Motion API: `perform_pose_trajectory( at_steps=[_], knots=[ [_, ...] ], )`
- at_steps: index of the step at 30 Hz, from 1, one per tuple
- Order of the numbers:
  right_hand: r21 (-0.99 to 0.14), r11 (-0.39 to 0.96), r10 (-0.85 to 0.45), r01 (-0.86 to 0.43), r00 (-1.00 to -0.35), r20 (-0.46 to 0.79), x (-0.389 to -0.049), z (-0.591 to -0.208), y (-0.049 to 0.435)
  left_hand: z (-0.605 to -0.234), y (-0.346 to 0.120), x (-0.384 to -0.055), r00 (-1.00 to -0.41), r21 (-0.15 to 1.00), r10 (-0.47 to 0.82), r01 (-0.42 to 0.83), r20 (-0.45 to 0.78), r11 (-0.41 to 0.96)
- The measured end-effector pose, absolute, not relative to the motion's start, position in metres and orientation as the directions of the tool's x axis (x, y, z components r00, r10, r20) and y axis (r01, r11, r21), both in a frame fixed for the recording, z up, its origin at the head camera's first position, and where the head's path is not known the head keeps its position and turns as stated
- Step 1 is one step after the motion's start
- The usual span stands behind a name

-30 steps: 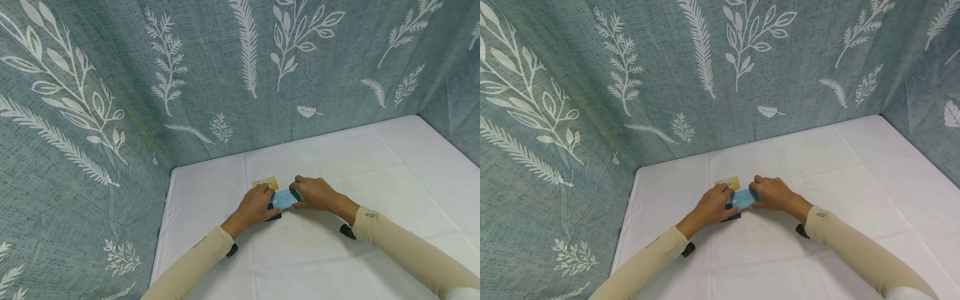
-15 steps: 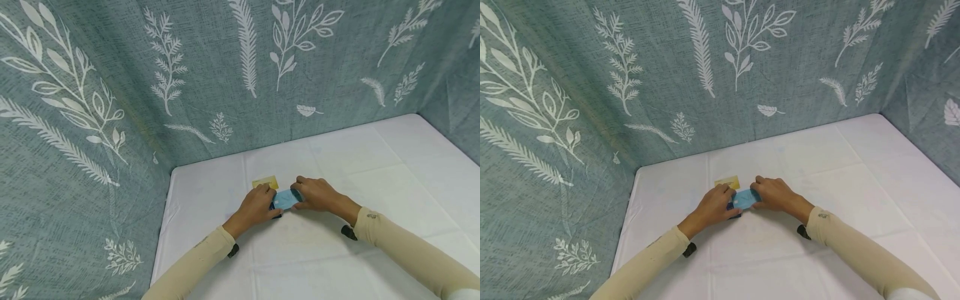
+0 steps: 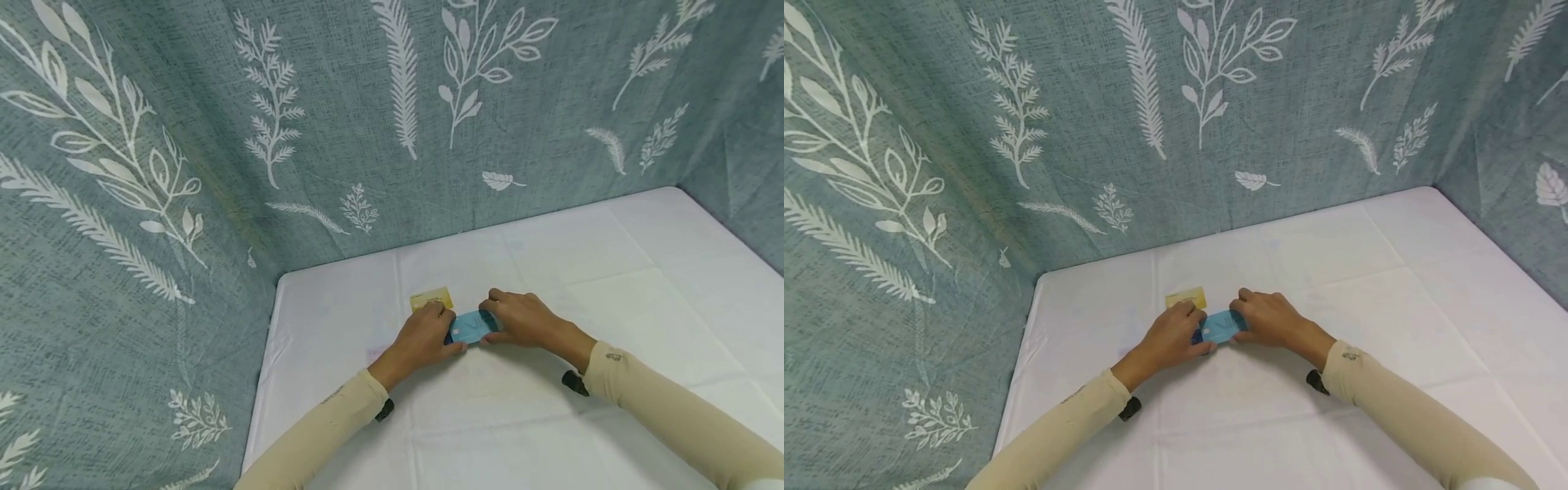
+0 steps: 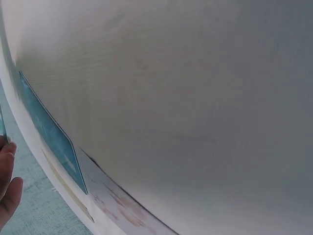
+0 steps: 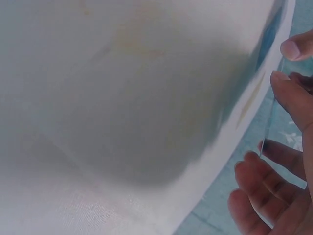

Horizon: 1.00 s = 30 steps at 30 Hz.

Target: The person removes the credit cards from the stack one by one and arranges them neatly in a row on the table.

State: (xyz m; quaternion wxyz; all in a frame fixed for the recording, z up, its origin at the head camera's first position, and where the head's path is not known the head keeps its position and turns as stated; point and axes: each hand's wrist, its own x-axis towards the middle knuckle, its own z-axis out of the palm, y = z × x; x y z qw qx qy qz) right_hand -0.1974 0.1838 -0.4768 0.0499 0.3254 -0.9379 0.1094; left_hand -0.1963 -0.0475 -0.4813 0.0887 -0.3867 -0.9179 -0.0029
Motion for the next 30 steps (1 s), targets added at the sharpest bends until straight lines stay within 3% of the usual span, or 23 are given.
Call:
perform_pose_trajectory(
  at_steps=[30],
  knots=[
    [-0.125,0.765,-0.602,-0.632,-0.77,0.211,-0.1928,-0.4799,0.1884,-0.4831,-0.0408,-0.1961,-0.691,-0.027,0.713,0.716,0.12,0.698]
  ],
)
